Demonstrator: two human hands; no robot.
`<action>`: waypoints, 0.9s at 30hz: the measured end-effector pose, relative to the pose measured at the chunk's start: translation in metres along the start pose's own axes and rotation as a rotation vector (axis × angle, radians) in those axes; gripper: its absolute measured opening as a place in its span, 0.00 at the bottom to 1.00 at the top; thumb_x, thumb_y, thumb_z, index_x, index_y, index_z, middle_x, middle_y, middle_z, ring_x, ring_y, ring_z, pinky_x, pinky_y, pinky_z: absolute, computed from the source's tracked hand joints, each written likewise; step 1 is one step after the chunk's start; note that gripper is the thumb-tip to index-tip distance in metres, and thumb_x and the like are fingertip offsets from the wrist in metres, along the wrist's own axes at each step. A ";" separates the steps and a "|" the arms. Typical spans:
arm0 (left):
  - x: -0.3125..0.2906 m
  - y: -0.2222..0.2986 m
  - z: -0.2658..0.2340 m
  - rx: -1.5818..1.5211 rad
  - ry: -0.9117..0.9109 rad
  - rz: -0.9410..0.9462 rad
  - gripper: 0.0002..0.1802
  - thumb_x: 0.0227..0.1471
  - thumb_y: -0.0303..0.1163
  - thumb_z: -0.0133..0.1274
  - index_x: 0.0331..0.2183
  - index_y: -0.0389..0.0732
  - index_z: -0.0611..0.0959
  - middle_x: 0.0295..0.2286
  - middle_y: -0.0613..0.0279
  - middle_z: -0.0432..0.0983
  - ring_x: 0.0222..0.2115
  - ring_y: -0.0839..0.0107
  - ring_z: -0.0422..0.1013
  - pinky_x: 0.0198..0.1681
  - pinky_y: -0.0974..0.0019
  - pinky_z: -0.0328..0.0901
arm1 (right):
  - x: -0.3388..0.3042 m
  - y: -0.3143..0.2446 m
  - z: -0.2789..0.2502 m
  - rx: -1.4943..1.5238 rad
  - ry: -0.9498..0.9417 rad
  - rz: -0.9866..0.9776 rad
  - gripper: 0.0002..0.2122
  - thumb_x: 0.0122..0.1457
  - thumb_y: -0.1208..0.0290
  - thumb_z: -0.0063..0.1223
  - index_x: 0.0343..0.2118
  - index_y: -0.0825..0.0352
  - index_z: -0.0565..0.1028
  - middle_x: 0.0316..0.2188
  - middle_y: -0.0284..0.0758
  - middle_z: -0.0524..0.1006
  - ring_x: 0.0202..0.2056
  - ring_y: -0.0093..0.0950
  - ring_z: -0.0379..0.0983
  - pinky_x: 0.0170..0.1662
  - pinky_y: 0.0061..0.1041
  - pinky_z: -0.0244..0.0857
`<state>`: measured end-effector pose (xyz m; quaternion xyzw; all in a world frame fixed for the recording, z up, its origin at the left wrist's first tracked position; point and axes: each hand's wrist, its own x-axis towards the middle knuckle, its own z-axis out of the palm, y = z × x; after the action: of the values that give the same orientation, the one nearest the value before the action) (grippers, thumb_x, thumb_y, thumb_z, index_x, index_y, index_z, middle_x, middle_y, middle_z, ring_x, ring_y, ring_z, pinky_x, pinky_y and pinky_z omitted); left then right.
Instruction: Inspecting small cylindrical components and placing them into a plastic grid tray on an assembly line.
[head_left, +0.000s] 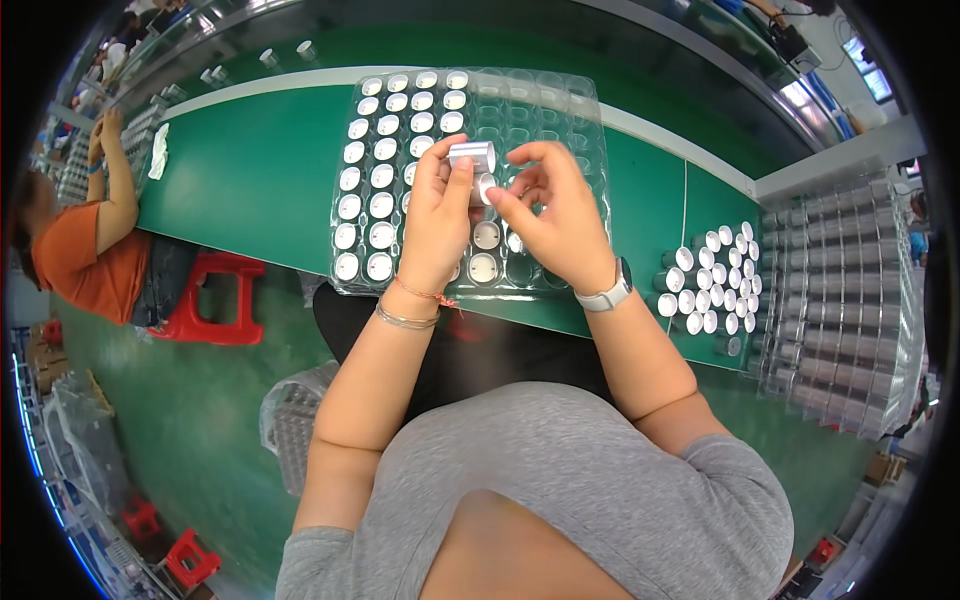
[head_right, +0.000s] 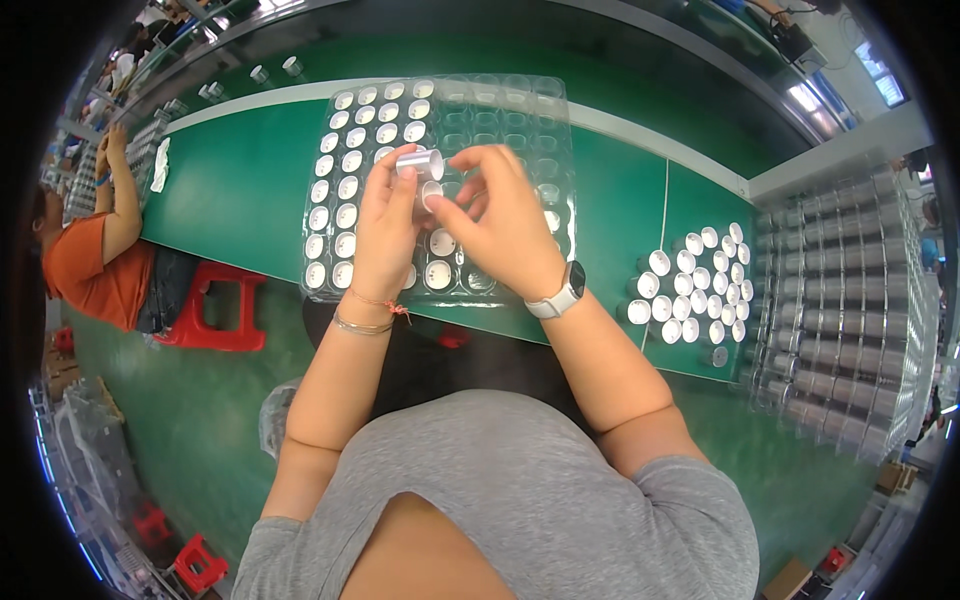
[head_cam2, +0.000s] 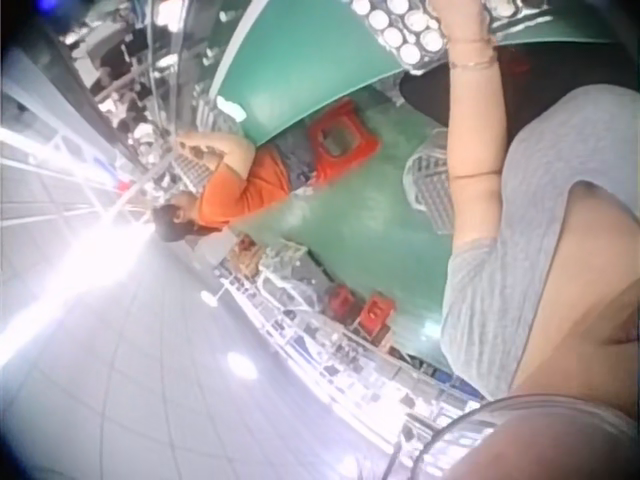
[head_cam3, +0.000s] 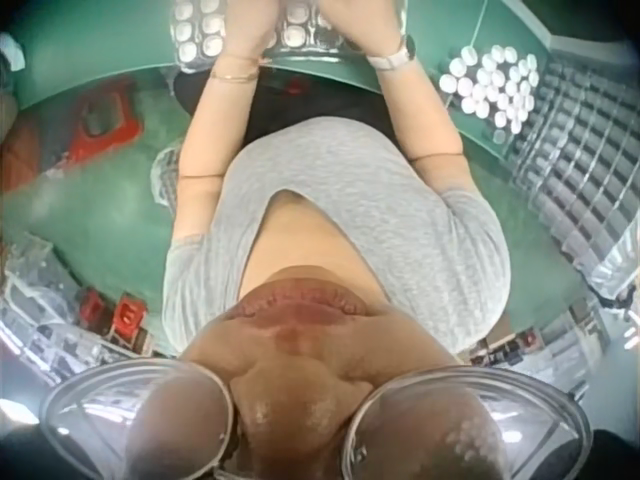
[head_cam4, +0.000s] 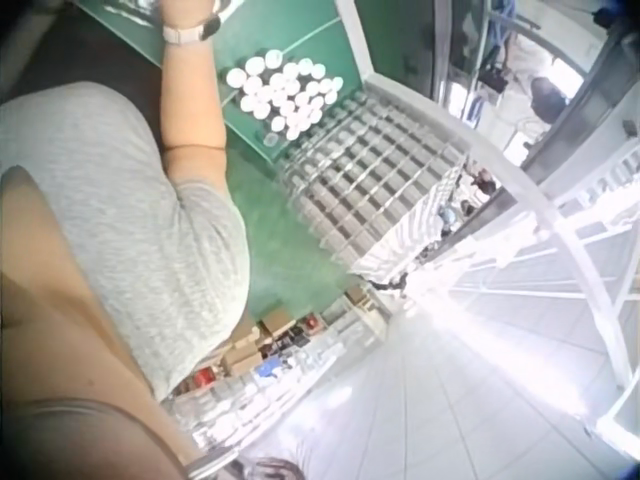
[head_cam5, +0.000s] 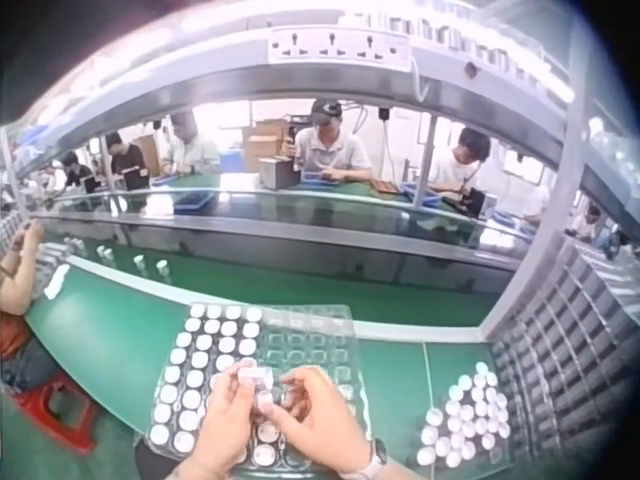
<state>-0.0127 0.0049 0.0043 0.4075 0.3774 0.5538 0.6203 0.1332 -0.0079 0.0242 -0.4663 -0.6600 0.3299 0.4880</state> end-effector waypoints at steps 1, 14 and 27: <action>0.001 0.000 0.001 0.029 0.020 0.061 0.18 0.63 0.34 0.45 0.52 0.37 0.68 0.36 0.64 0.72 0.31 0.81 0.69 0.31 0.77 0.66 | 0.000 0.000 0.001 0.072 -0.089 0.108 0.17 0.53 0.77 0.61 0.45 0.71 0.68 0.40 0.35 0.71 0.34 0.18 0.72 0.34 0.17 0.68; -0.001 0.009 -0.018 0.103 0.113 0.138 0.17 0.60 0.31 0.50 0.48 0.32 0.72 0.36 0.55 0.77 0.33 0.73 0.75 0.35 0.73 0.71 | 0.009 0.012 -0.013 0.461 -0.036 0.249 0.15 0.61 0.75 0.53 0.49 0.71 0.69 0.42 0.35 0.74 0.39 0.22 0.74 0.41 0.20 0.69; -0.008 0.001 -0.024 0.122 0.035 0.091 0.21 0.52 0.28 0.61 0.45 0.29 0.74 0.34 0.57 0.78 0.31 0.76 0.74 0.36 0.76 0.68 | 0.005 0.017 -0.008 0.555 -0.078 0.218 0.13 0.62 0.78 0.50 0.49 0.72 0.71 0.45 0.36 0.73 0.44 0.24 0.74 0.48 0.23 0.68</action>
<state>-0.0362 -0.0005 -0.0035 0.4515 0.4022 0.5645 0.5619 0.1455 0.0026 0.0132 -0.3699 -0.5090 0.5659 0.5328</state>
